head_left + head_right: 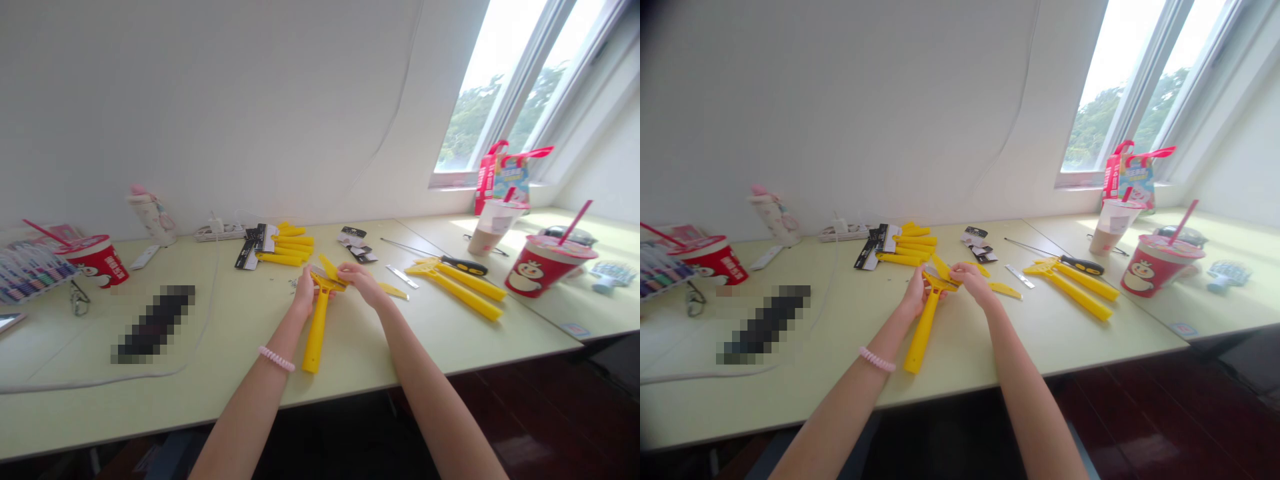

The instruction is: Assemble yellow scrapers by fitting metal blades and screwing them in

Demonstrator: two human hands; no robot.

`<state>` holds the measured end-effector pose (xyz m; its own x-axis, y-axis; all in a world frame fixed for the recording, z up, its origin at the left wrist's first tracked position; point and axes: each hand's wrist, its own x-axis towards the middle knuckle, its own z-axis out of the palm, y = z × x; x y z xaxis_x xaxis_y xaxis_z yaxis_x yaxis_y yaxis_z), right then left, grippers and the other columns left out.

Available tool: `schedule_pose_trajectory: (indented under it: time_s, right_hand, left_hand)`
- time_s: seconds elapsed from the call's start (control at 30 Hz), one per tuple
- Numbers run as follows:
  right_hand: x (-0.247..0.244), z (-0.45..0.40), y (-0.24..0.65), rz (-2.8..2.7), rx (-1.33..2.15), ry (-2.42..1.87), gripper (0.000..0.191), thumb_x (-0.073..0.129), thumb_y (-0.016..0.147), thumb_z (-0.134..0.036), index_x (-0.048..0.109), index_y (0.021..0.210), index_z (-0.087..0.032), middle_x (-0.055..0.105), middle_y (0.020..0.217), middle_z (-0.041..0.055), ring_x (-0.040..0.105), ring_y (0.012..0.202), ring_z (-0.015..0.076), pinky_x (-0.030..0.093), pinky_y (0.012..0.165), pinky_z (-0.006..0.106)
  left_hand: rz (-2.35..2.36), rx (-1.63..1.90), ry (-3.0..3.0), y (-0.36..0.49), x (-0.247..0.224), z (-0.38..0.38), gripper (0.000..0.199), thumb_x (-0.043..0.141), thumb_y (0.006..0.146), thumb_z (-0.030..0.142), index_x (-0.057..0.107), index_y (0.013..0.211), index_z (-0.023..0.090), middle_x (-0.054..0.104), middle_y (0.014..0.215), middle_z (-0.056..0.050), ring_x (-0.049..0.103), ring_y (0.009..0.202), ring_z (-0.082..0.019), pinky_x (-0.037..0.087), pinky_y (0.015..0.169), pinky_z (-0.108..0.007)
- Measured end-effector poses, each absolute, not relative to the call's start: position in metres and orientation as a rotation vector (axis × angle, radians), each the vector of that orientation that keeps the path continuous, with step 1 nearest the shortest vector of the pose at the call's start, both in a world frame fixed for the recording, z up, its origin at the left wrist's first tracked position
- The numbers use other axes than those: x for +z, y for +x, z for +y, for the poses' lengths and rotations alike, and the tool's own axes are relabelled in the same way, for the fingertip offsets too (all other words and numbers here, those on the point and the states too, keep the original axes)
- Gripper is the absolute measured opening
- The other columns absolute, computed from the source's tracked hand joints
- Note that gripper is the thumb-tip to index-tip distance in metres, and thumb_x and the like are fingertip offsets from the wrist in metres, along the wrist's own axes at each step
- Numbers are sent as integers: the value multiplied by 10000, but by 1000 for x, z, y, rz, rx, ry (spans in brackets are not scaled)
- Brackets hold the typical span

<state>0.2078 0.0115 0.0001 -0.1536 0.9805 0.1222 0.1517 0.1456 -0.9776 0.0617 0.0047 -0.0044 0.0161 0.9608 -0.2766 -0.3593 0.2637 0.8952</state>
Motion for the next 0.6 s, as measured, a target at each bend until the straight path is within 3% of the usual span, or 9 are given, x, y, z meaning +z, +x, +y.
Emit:
schedule_pose_trajectory:
  time_s: [0.17, 0.3, 0.47, 0.6]
  right_hand:
    - [2, 15, 215, -1142, 1070, -1124, 164, 522, 718, -358, 550, 775, -207, 667, 870, 43, 608, 844, 188, 426, 725, 291]
    - [-3, 16, 225, -1296, 589, -1613, 149, 491, 688, -259, 613, 721, -181, 668, 828, 82, 588, 836, 236, 404, 727, 328]
    - [-11, 15, 230, -1359, 118, -1980, 235, 468, 706, -214, 689, 761, -153, 617, 972, 165, 500, 967, 322, 351, 796, 436]
    - [-9, 14, 220, -1437, 8, -1730, 208, 493, 738, -255, 673, 803, -172, 596, 1024, 136, 475, 1007, 303, 339, 855, 453]
  left_hand:
    - [1081, 1165, 669, 61, -5, 6, 345, 358, 837, 445, 505, 885, 137, 615, 645, -57, 600, 438, -185, 494, 456, -301]
    - [1079, 1167, 656, 60, -4, 5, 353, 355, 836, 443, 506, 899, 130, 611, 630, -55, 599, 433, -183, 501, 470, -302]
    - [1091, 1157, 653, 62, -4, 5, 369, 354, 838, 454, 503, 909, 123, 604, 631, -61, 600, 441, -183, 502, 478, -303]
    - [1074, 1163, 653, 63, -6, 6, 350, 366, 833, 448, 496, 898, 130, 592, 631, -57, 586, 429, -181, 485, 451, -303]
